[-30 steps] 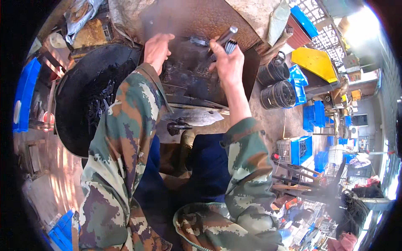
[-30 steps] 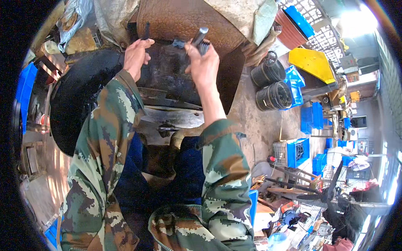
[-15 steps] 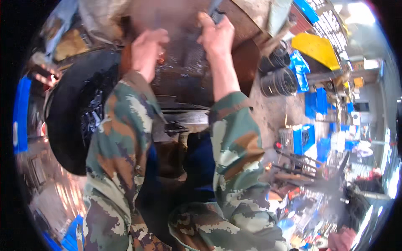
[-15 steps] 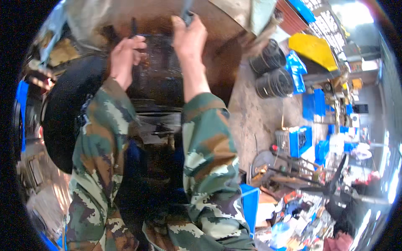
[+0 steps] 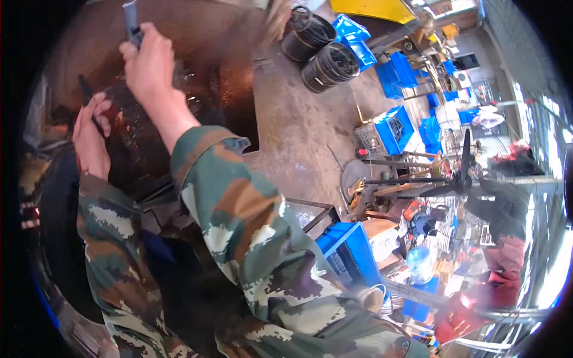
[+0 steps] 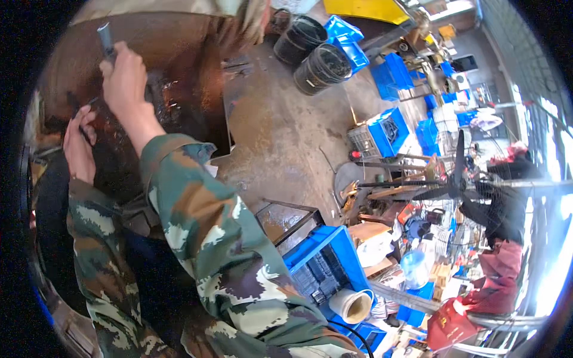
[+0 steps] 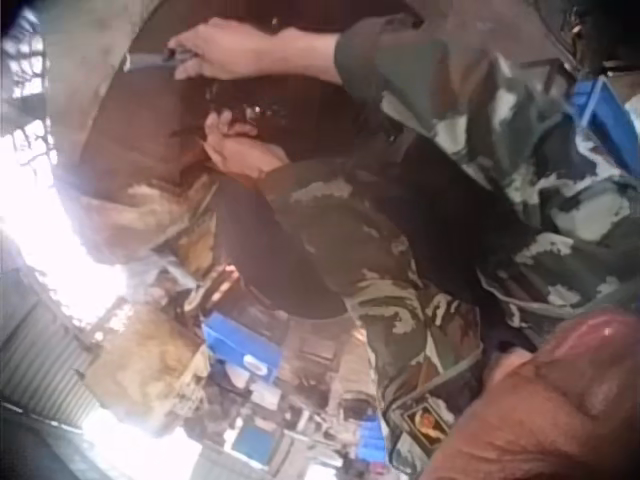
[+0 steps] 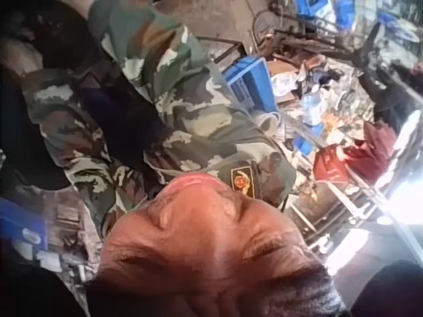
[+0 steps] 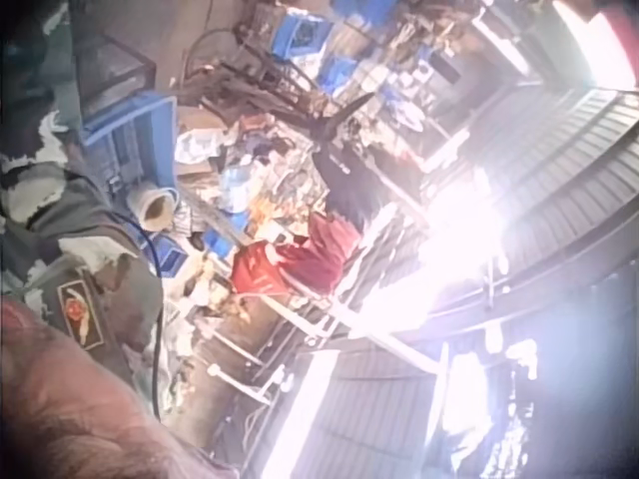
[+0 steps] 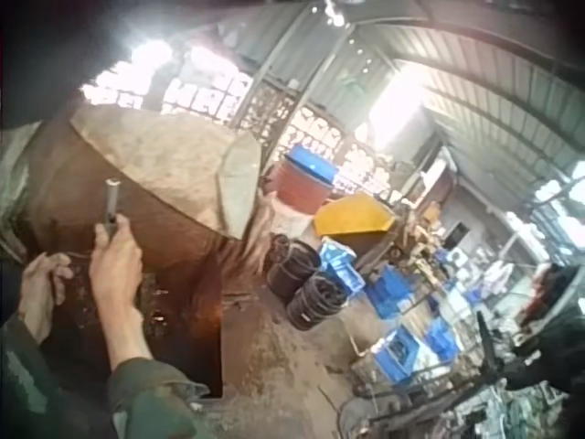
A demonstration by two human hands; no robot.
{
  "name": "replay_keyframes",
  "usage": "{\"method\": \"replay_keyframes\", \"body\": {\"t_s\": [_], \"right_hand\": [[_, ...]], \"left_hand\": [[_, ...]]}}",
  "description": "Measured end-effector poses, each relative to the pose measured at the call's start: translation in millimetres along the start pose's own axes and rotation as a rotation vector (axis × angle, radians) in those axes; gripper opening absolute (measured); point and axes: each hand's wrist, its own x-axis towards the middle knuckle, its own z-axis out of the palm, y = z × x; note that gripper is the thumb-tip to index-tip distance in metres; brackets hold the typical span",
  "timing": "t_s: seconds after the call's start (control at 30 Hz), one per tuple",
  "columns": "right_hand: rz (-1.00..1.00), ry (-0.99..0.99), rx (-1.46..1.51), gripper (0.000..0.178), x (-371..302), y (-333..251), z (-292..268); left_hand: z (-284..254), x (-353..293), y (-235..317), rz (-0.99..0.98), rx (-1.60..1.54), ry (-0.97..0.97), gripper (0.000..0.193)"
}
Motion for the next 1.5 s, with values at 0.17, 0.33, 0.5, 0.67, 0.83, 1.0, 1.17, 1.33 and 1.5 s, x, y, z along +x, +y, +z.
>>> {"method": "replay_keyframes", "body": {"t_s": [0.17, 0.33, 0.5, 0.67, 0.83, 1.0, 1.17, 1.33, 1.5], "right_hand": [[0.051, -0.082, 0.055, 0.026, -5, -7, 6], [0.007, -0.028, -0.003, 0.027, 0, 2, -10], [0.060, -0.123, 0.040, 0.028, -2, -9, 2], [-0.055, -0.075, -0.060, 0.031, 6, -1, -1], [0.006, -0.045, -0.115, 0.037, 5, 9, -5], [0.035, -0.066, 0.020, 0.037, 2, 6, 8], [0.024, -0.001, 0.019, 0.036, 0, 13, 11], [0.041, 0.025, 0.042, 0.033, 1, 14, 7], [0.016, 0.049, 0.062, 0.032, 2, 6, 13]], "left_hand": [[-15, 1, 2, 0.000, 0.055, 0.018, 0.029], [5, -4, -8, -0.011, 0.100, 0.018, 0.030], [-11, -3, 10, -0.001, 0.095, 0.068, 0.029], [11, -10, 17, 0.038, 0.025, 0.048, 0.029], [28, -23, 21, 0.034, -0.013, -0.020, 0.030], [-3, -6, 9, 0.082, 0.005, -0.076, 0.031], [-10, 6, 0, 0.007, 0.004, -0.043, 0.030], [-21, 25, -10, -0.011, 0.027, -0.082, 0.030], [-21, 17, 6, -0.030, 0.037, -0.082, 0.029]]}}
